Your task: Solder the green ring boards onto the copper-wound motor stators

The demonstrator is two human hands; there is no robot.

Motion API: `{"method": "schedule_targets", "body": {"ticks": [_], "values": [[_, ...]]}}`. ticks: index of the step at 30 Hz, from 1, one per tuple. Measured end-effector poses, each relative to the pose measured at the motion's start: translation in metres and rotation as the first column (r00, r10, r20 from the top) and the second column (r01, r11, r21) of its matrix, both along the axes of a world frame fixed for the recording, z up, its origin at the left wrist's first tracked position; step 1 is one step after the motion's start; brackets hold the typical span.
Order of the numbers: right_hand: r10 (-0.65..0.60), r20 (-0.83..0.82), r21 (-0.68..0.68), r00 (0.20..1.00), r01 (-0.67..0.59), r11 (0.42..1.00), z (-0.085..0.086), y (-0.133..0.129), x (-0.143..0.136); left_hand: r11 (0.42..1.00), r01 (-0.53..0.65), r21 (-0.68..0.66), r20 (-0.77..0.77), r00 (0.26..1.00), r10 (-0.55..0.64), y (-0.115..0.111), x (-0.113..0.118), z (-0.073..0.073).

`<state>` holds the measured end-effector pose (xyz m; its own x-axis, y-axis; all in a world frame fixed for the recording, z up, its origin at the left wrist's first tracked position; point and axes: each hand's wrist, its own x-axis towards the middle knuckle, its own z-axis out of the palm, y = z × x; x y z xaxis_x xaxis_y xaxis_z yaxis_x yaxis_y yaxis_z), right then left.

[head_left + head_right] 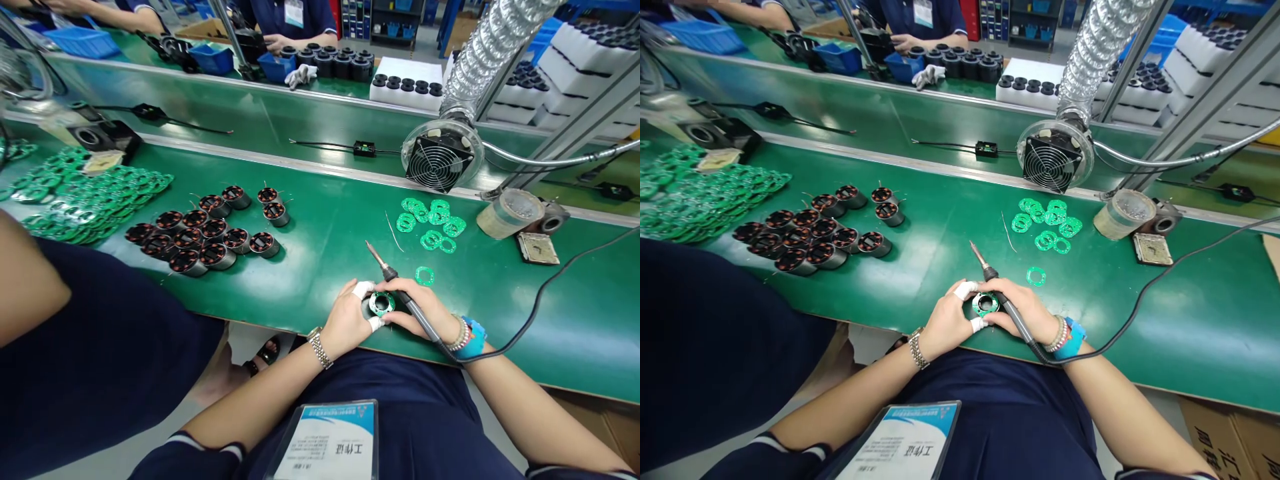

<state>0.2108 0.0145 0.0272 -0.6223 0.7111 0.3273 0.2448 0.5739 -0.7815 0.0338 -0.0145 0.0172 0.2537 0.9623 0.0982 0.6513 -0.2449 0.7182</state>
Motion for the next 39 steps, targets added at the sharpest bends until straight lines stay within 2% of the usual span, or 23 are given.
{"method": "schedule_targets", "body": {"ticks": [5, 10, 13, 17, 19, 22, 24, 26, 28, 30, 32, 34, 36, 38, 39], "values": [[0.049, 0.015, -0.027, 0.999, -0.049, 0.998, 0.002, 0.004, 0.005, 0.999, 0.03, -0.036, 0.032, 0.999, -0.028, -0.002, -0.006, 0.0], [0.03, 0.032, -0.045, 0.999, -0.028, 0.999, 0.002, 0.003, 0.009, 0.999, 0.052, -0.008, 0.034, 0.998, -0.052, -0.001, -0.021, -0.006], [0.022, 0.059, -0.044, 0.998, -0.02, 0.999, 0.002, 0.004, 0.01, 0.995, 0.099, 0.003, 0.043, 0.994, -0.099, 0.001, -0.029, -0.002], [0.031, 0.077, -0.026, 0.997, -0.029, 0.999, 0.002, 0.004, 0.01, 0.968, 0.19, -0.166, 0.129, 0.977, -0.17, 0.003, -0.041, 0.011], [0.03, 0.08, -0.021, 0.996, -0.029, 0.999, 0.003, 0.004, 0.01, 0.961, 0.185, -0.206, 0.109, 0.98, -0.166, 0.002, -0.044, 0.015], [0.027, 0.091, -0.008, 0.995, -0.026, 1.0, 0.004, 0.003, 0.009, 0.982, 0.16, -0.096, 0.006, 0.987, -0.161, 0.001, -0.04, 0.016], [0.028, 0.103, 0.006, 0.994, -0.029, 1.0, 0.006, 0.002, 0.008, 0.978, 0.191, -0.085, 0.0, 0.981, -0.192, 0.001, -0.034, 0.016], [0.029, 0.108, 0.024, 0.994, -0.032, 0.999, 0.007, 0.001, 0.007, 0.959, 0.22, -0.181, 0.067, 0.975, -0.211, 0.003, -0.031, 0.018], [0.032, 0.109, 0.044, 0.993, -0.037, 0.998, 0.007, 0.0, 0.006, 0.903, 0.279, -0.328, 0.158, 0.958, -0.239, 0.006, -0.036, 0.021], [0.035, 0.108, 0.06, 0.993, -0.042, 0.997, 0.007, -0.001, 0.005, 0.854, 0.325, -0.406, 0.192, 0.944, -0.268, 0.01, -0.046, 0.023], [0.032, 0.105, 0.061, 0.994, -0.039, 0.997, 0.006, -0.002, 0.004, 0.897, 0.266, -0.354, 0.131, 0.963, -0.234, 0.013, -0.058, 0.021], [0.028, 0.099, 0.049, 0.995, -0.033, 0.998, 0.004, -0.003, 0.004, 0.951, 0.204, -0.233, 0.092, 0.978, -0.188, 0.013, -0.064, 0.017], [0.024, 0.087, 0.037, 0.996, -0.028, 0.999, 0.004, -0.004, 0.003, 0.957, 0.231, -0.175, 0.15, 0.967, -0.206, 0.01, -0.062, 0.011], [0.023, 0.08, 0.026, 0.997, -0.026, 0.999, 0.004, -0.004, 0.003, 0.942, 0.266, -0.203, 0.271, 0.94, -0.207, 0.008, -0.053, 0.008], [0.028, 0.079, 0.023, 0.996, -0.03, 0.999, 0.004, -0.004, 0.003, 0.937, 0.251, -0.241, 0.339, 0.927, -0.161, 0.007, -0.047, 0.007]]}}
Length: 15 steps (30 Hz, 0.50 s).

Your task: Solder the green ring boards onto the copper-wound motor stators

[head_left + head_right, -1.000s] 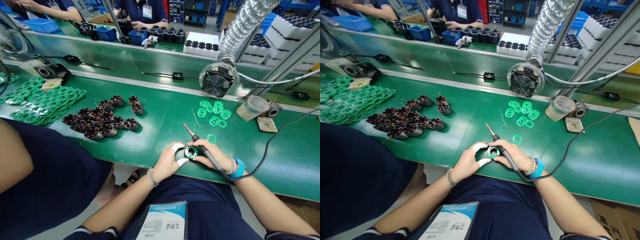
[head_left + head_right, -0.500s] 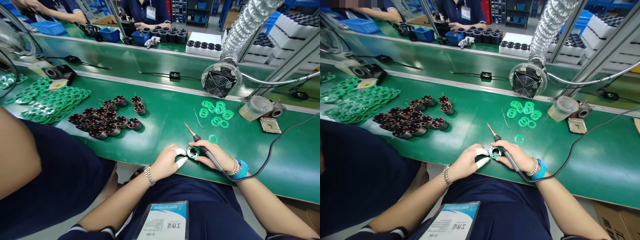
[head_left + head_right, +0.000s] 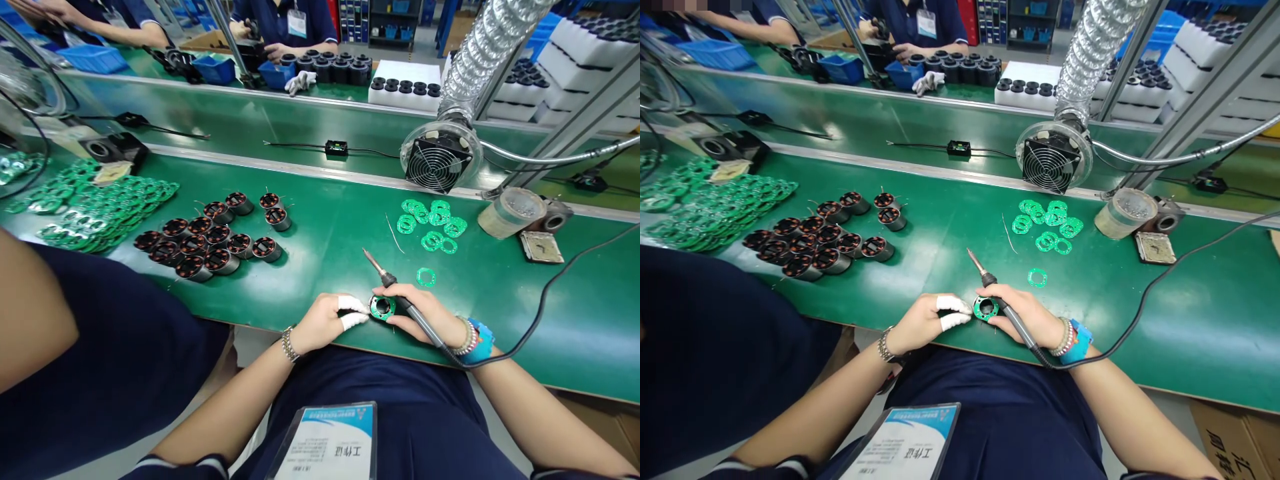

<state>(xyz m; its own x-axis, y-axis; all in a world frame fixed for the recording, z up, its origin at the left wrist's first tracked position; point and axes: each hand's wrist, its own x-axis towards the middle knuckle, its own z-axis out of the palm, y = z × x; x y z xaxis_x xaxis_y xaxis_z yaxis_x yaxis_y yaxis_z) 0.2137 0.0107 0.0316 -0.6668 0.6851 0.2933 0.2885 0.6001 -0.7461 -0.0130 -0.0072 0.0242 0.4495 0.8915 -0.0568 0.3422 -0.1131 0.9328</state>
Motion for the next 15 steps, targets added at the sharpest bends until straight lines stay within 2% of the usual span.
{"method": "schedule_targets", "body": {"ticks": [3, 5, 7, 9, 11, 15], "values": [[0.028, 0.011, 0.005, 1.0, -0.028, 1.0, 0.003, 0.001, 0.001, 0.956, -0.106, -0.273, 0.157, 0.976, 0.153, 0.002, 0.016, 0.001], [0.039, 0.013, 0.012, 0.999, -0.04, 0.999, 0.005, 0.001, 0.0, 0.878, -0.11, -0.465, 0.224, 0.945, 0.237, 0.005, 0.021, 0.002], [0.002, -0.013, 0.017, 1.0, -0.002, 1.0, 0.008, 0.001, -0.003, 0.813, -0.086, -0.576, 0.263, 0.923, 0.283, 0.008, 0.023, 0.003], [-0.072, -0.045, 0.034, 0.996, 0.074, 0.997, 0.011, 0.002, -0.009, 0.792, -0.066, -0.607, 0.284, 0.912, 0.294, 0.01, 0.023, 0.003], [-0.104, -0.066, 0.068, 0.992, 0.108, 0.992, 0.012, 0.005, -0.017, 0.798, -0.062, -0.599, 0.292, 0.911, 0.291, 0.011, 0.023, 0.003], [-0.028, -0.077, 0.116, 0.997, 0.036, 0.993, 0.014, 0.011, -0.029, 0.801, -0.066, -0.595, 0.307, 0.902, 0.303, 0.009, 0.022, 0.004]]}}
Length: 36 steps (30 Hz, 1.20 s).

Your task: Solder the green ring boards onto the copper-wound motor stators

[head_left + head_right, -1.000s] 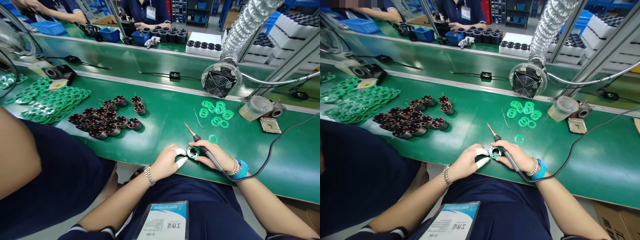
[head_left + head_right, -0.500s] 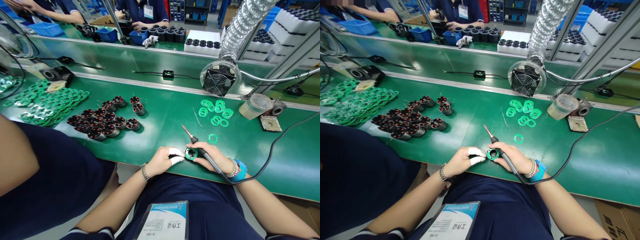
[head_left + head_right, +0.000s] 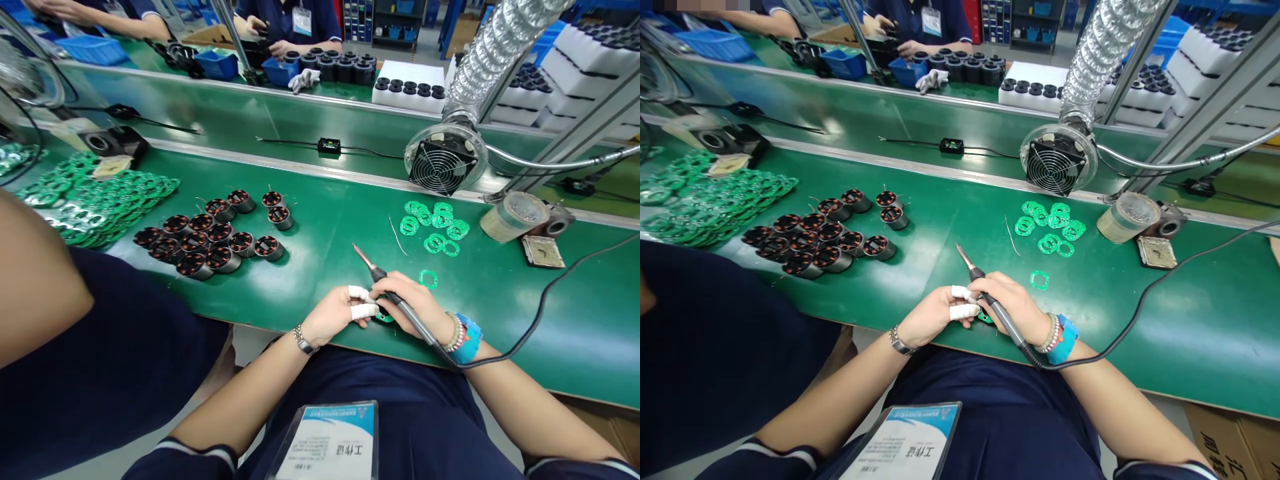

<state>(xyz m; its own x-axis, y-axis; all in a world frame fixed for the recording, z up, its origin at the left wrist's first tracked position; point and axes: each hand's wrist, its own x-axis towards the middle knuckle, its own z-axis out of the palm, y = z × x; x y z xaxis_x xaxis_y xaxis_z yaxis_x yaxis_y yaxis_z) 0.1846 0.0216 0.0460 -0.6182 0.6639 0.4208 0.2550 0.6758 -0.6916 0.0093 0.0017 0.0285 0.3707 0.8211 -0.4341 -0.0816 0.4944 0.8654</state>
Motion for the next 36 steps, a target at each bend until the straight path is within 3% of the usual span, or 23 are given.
{"method": "schedule_targets", "body": {"ticks": [10, 16, 19, 25, 30, 36], "values": [[0.029, 0.049, 0.06, 0.998, -0.032, 0.998, -0.004, 0.002, 0.002, 1.0, -0.006, -0.024, -0.006, 1.0, 0.006, -0.001, 0.0, -0.002], [-0.042, 0.075, 0.099, 0.996, 0.035, 0.995, -0.011, -0.004, 0.0, 0.998, -0.036, -0.041, 0.03, 0.999, 0.038, -0.005, -0.001, -0.002], [-0.094, 0.057, 0.086, 0.994, 0.089, 0.992, -0.01, -0.007, -0.001, 0.996, -0.063, -0.06, 0.043, 0.997, 0.065, -0.006, -0.001, -0.003], [-0.052, 0.05, 0.082, 0.997, 0.048, 0.996, -0.013, -0.007, -0.003, 0.996, -0.05, -0.068, 0.063, 0.997, 0.054, -0.006, -0.003, -0.008], [-0.091, 0.047, 0.034, 0.995, 0.089, 0.995, -0.011, -0.009, -0.003, 0.996, -0.045, -0.08, 0.113, 0.992, 0.054, -0.007, -0.004, -0.007], [-0.125, 0.147, -0.054, 0.981, 0.134, 0.99, -0.002, -0.017, 0.012, 0.993, -0.028, -0.112, 0.147, 0.988, 0.045, -0.006, -0.005, -0.005]]}}
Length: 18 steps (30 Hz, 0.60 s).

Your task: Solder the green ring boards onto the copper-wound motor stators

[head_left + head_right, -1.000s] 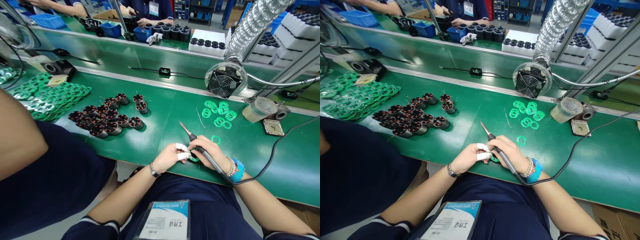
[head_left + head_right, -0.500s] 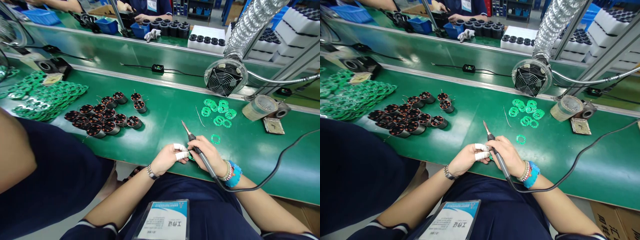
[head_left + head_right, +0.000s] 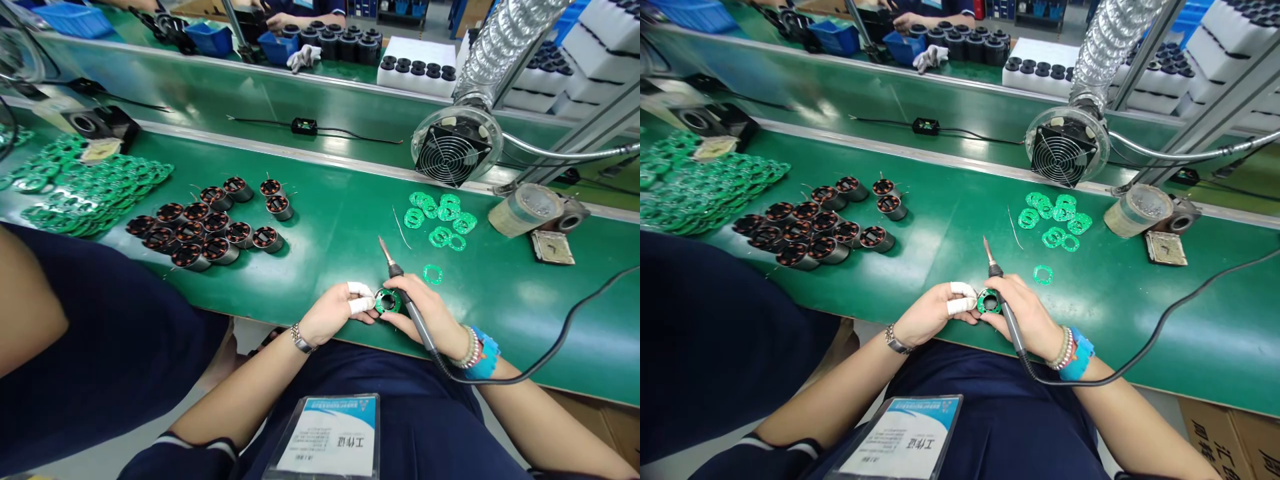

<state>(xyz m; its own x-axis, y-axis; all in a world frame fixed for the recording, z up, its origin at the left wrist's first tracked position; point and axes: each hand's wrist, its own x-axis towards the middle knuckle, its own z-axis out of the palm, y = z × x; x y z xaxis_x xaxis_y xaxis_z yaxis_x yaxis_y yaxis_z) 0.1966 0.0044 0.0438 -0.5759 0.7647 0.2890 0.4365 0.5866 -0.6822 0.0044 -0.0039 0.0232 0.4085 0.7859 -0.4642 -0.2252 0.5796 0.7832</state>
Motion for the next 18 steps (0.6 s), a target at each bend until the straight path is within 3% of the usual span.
{"method": "schedule_targets", "body": {"ticks": [4, 13, 18], "values": [[0.038, 0.019, -0.075, 0.999, -0.037, 0.996, -0.001, 0.001, 0.008, 1.0, 0.013, -0.008, -0.003, 1.0, -0.013, 0.003, 0.0, 0.0], [0.039, -0.004, 0.019, 0.999, -0.039, 0.999, -0.01, -0.002, 0.009, 0.987, -0.055, 0.15, -0.179, 0.98, 0.082, -0.004, 0.008, 0.002], [0.025, -0.022, 0.04, 0.999, -0.025, 0.999, -0.013, -0.004, 0.009, 0.989, 0.079, 0.123, -0.245, 0.968, -0.046, 0.002, 0.006, 0.007]]}}
